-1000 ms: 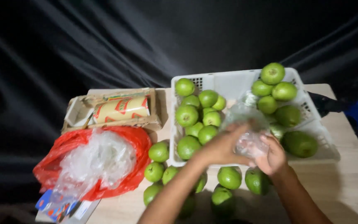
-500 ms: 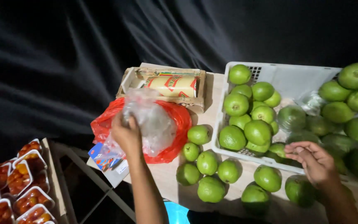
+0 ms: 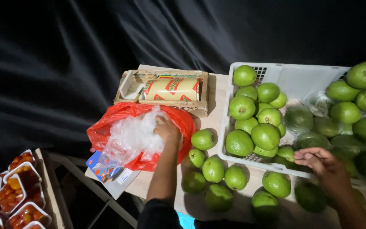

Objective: A person is individually bagging green guavas from a white plastic crate into clear plastic bags.

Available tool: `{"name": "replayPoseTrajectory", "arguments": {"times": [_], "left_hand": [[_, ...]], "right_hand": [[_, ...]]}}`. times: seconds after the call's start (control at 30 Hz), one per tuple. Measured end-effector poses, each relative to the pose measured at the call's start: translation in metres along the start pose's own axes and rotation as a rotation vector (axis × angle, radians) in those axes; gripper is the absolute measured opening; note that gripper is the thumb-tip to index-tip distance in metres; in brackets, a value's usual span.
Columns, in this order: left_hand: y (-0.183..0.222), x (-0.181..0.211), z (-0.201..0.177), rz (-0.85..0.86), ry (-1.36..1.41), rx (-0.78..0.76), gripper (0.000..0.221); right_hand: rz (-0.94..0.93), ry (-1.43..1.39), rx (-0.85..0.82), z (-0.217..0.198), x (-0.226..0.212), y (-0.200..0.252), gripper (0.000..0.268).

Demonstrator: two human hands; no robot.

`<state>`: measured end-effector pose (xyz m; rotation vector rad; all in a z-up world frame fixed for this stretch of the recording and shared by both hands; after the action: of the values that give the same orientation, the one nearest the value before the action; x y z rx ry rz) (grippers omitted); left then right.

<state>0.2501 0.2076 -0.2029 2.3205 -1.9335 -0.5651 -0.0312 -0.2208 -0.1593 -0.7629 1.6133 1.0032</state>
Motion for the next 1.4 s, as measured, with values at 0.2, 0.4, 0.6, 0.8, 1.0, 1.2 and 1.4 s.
{"name": "replayPoseTrajectory", "arguments": {"times": [0.2, 0.4, 0.6, 0.8, 1.0, 1.2, 1.4], "left_hand": [[-0.077, 0.013, 0.105, 0.146, 0.264, 0.294, 0.089], [-0.072, 0.002, 0.096, 0.382, 0.142, 0.336, 0.045], [-0.067, -0.039, 0.067, 0.541, 0.714, 0.248, 0.075], [0.053, -0.048, -0.055, 0.439, 0.659, 0.443, 0.056], [0.134, 0.052, -0.093, 0.969, 0.850, 0.547, 0.040], [0.228, 0.134, -0.111, 1.135, 0.978, 0.201, 0.046], [0.237, 0.176, -0.072, 1.288, 1.044, 0.254, 0.040]], "right_hand": [[-0.065, 0.039, -0.002, -0.005, 0.009, -0.005, 0.020], [-0.216, -0.014, -0.053, 0.004, 0.007, -0.004, 0.021], [-0.316, 0.058, 0.119, -0.047, 0.025, -0.050, 0.027], [-0.382, 0.547, 0.253, -0.104, -0.008, -0.108, 0.016], [0.321, 1.455, -0.245, -0.056, 0.022, -0.125, 0.009], [0.455, 1.456, -0.233, -0.052, -0.007, -0.117, 0.002], [0.381, 1.408, -0.141, -0.067, 0.003, -0.123, 0.015]]}}
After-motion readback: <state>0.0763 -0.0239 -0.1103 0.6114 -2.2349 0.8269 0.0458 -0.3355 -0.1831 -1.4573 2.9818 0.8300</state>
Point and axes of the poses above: each hand's wrist, its own y-axis away from the middle knuckle, its own z-axis out of the palm, x = y × z, the point moved 5 cm from there along -y, towards the middle knuckle, and after that the axes turned 7 degrees about z, right-handed, at the moved point
